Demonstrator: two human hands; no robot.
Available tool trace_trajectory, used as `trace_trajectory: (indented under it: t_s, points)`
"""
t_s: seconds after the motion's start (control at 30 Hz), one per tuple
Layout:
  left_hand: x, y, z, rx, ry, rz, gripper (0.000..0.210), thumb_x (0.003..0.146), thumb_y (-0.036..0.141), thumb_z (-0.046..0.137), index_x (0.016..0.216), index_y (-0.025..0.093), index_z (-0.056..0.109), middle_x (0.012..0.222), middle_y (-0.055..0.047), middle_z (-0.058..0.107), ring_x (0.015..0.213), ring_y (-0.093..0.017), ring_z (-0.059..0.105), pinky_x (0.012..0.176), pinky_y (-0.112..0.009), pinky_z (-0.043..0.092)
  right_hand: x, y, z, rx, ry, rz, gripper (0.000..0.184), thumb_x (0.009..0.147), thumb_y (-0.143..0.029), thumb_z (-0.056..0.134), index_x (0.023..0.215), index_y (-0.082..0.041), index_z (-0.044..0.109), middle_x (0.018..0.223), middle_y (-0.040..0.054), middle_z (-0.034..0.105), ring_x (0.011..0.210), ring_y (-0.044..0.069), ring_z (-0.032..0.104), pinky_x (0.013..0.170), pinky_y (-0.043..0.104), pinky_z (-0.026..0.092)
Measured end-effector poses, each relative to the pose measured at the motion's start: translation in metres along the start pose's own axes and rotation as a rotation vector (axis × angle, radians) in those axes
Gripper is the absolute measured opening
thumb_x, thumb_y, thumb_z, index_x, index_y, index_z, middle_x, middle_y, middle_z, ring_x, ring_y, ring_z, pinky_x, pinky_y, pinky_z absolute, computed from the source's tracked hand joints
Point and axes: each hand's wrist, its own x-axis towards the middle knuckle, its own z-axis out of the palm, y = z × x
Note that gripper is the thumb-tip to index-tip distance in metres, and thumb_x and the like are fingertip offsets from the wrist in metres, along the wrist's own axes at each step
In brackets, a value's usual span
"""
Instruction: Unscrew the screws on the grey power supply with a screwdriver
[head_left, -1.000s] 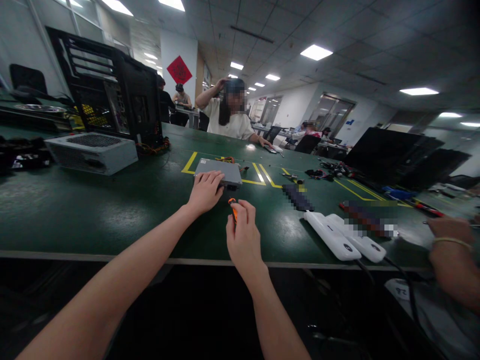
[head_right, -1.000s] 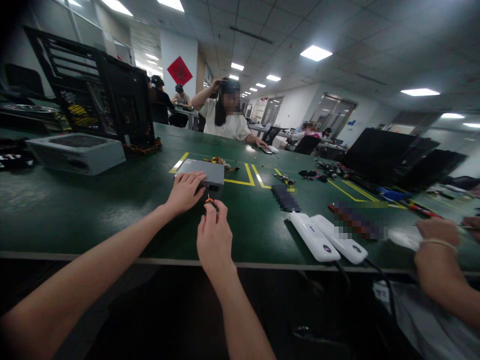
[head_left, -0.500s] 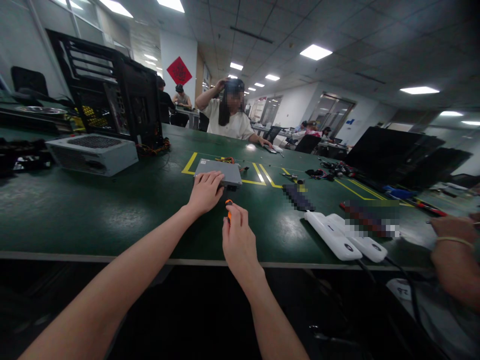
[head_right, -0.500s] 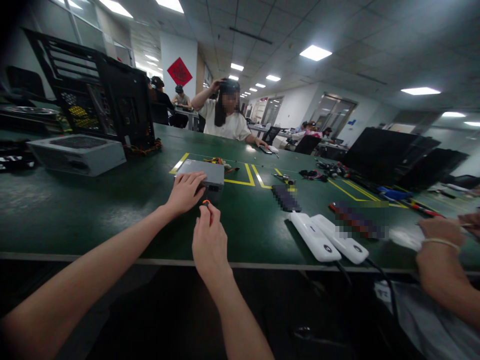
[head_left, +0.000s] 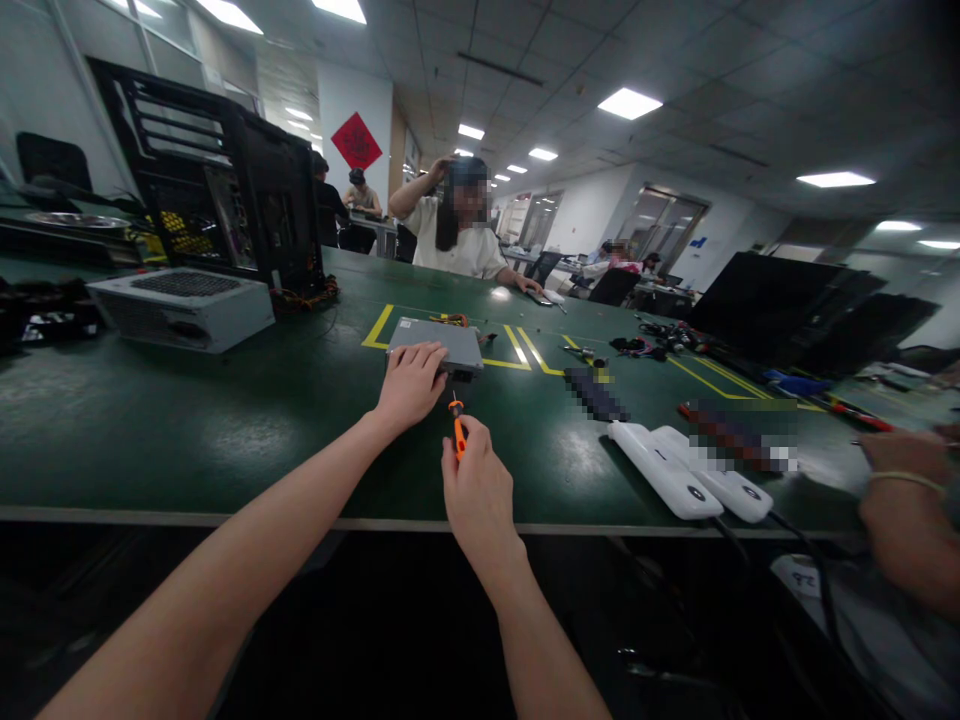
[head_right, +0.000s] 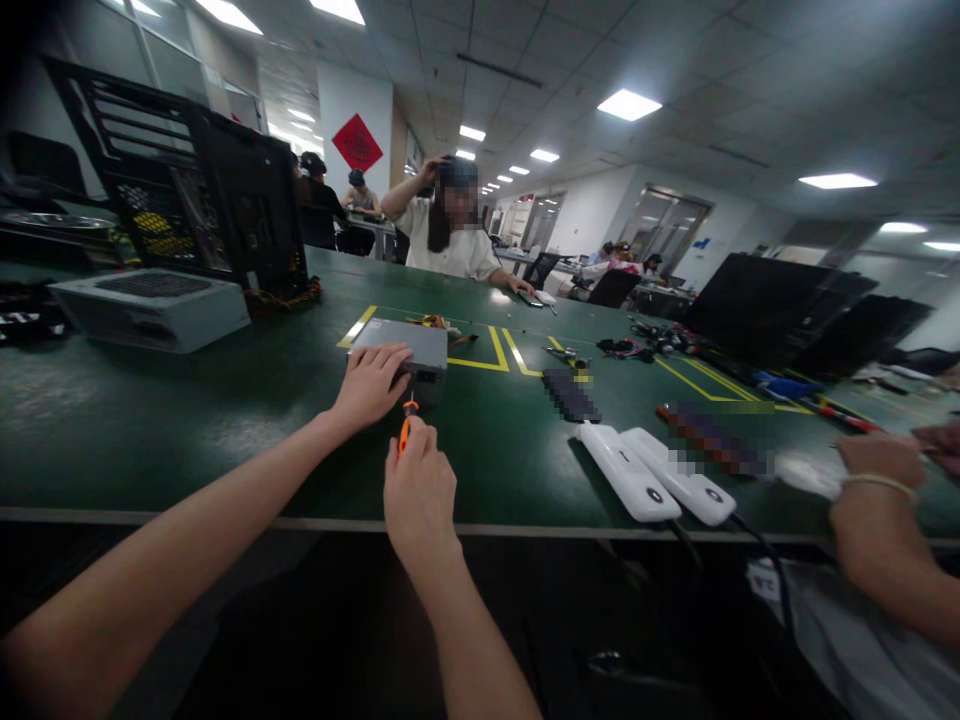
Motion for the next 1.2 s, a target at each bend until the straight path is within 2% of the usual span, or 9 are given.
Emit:
trace_trajectory:
  t_s: [0.13, 0.3, 0.43, 0.53, 0.63, 0.7, 0.83, 1.03, 1.2]
  points:
    - [0.000, 0.001, 0.000, 0.000, 0.005, -0.002, 0.036, 0.089, 0.026, 0.041, 0.123, 0.018, 0.051, 0.130, -0.009, 0.054, 0.121, -0.025, 0.045, 0.101, -0.042, 0.029, 0.001, 0.006, -0.005, 0.079, 0.014, 0.125, 0.031, 0.094, -0.041, 0.033, 0.104, -0.016, 0.046, 0.076, 0.0065, 0.065, 0.064, 0.023, 0.065, 0.053, 0.028, 0.040]
    - [0.001, 0.001, 0.002, -0.012, 0.006, -0.018, 0.035, 0.090, 0.027, 0.040, 0.121, 0.018, 0.052, 0.130, -0.009, 0.054, 0.120, -0.026, 0.045, 0.101, -0.043, 0.028, -0.004, 0.012, 0.003, 0.386, -0.022, 0.205, 0.028, 0.091, -0.046, 0.036, 0.096, -0.019, 0.042, 0.072, 0.0024, 0.062, 0.060, 0.019, 0.062, 0.052, 0.026, 0.041]
    - [0.001, 0.002, 0.002, -0.017, 0.002, -0.025, 0.035, 0.090, 0.027, 0.039, 0.121, 0.019, 0.052, 0.130, -0.009, 0.054, 0.120, -0.026, 0.045, 0.101, -0.044, 0.028, -0.004, 0.008, 0.014, 0.982, -0.131, 0.382, 0.031, 0.085, -0.048, 0.050, 0.094, -0.022, 0.037, 0.063, -0.0049, 0.058, 0.046, 0.010, 0.052, 0.041, 0.020, 0.040]
    - [0.002, 0.002, 0.002, -0.015, 0.010, -0.027, 0.035, 0.090, 0.027, 0.040, 0.121, 0.019, 0.052, 0.129, -0.009, 0.055, 0.120, -0.026, 0.045, 0.101, -0.044, 0.029, 0.004, 0.002, 0.012, 1.495, -0.200, 0.598, 0.023, 0.086, -0.037, 0.054, 0.087, -0.020, 0.039, 0.062, -0.0041, 0.058, 0.044, 0.006, 0.048, 0.038, 0.014, 0.038]
    - [0.002, 0.003, 0.002, -0.019, 0.015, -0.030, 0.035, 0.089, 0.027, 0.040, 0.121, 0.020, 0.052, 0.129, -0.009, 0.055, 0.120, -0.027, 0.045, 0.100, -0.045, 0.029, 0.015, -0.002, 0.006, 1.924, -0.395, 0.911, 0.012, 0.090, -0.024, 0.048, 0.082, -0.014, 0.046, 0.066, 0.0010, 0.059, 0.045, 0.002, 0.046, 0.037, 0.008, 0.034]
    - [0.002, 0.003, 0.002, -0.022, 0.013, -0.030, 0.035, 0.090, 0.027, 0.039, 0.121, 0.021, 0.052, 0.129, -0.009, 0.055, 0.120, -0.027, 0.045, 0.100, -0.045, 0.029, 0.020, -0.003, 0.005, 2.101, -0.488, 1.048, 0.019, 0.094, -0.022, 0.039, 0.080, -0.013, 0.048, 0.065, 0.0007, 0.055, 0.041, -0.001, 0.039, 0.032, 0.006, 0.026]
    - [0.002, 0.002, 0.002, -0.021, 0.011, -0.024, 0.035, 0.090, 0.029, 0.040, 0.121, 0.020, 0.052, 0.129, -0.009, 0.055, 0.119, -0.027, 0.046, 0.100, -0.045, 0.029, 0.021, -0.003, 0.015, 2.215, -0.433, 1.116, 0.027, 0.097, -0.024, 0.033, 0.076, -0.014, 0.046, 0.065, -0.0019, 0.050, 0.037, -0.002, 0.029, 0.028, 0.006, 0.018]
    - [0.003, 0.000, 0.005, -0.018, 0.016, -0.010, 0.035, 0.090, 0.029, 0.039, 0.121, 0.020, 0.052, 0.128, -0.009, 0.055, 0.118, -0.027, 0.046, 0.100, -0.045, 0.029, 0.020, -0.008, 0.023, 2.258, -0.427, 1.085, 0.033, 0.098, -0.031, 0.030, 0.082, -0.011, 0.052, 0.066, -0.0003, 0.051, 0.047, 0.002, 0.044, 0.033, 0.007, 0.031]
    - [0.003, 0.000, 0.005, -0.015, 0.019, -0.012, 0.035, 0.090, 0.028, 0.040, 0.122, 0.021, 0.052, 0.129, -0.008, 0.055, 0.119, -0.026, 0.046, 0.100, -0.044, 0.029, 0.020, -0.007, 0.025, 2.239, -0.398, 1.022, 0.029, 0.097, -0.030, 0.034, 0.083, -0.014, 0.053, 0.066, -0.0016, 0.049, 0.044, 0.001, 0.039, 0.031, 0.007, 0.025]
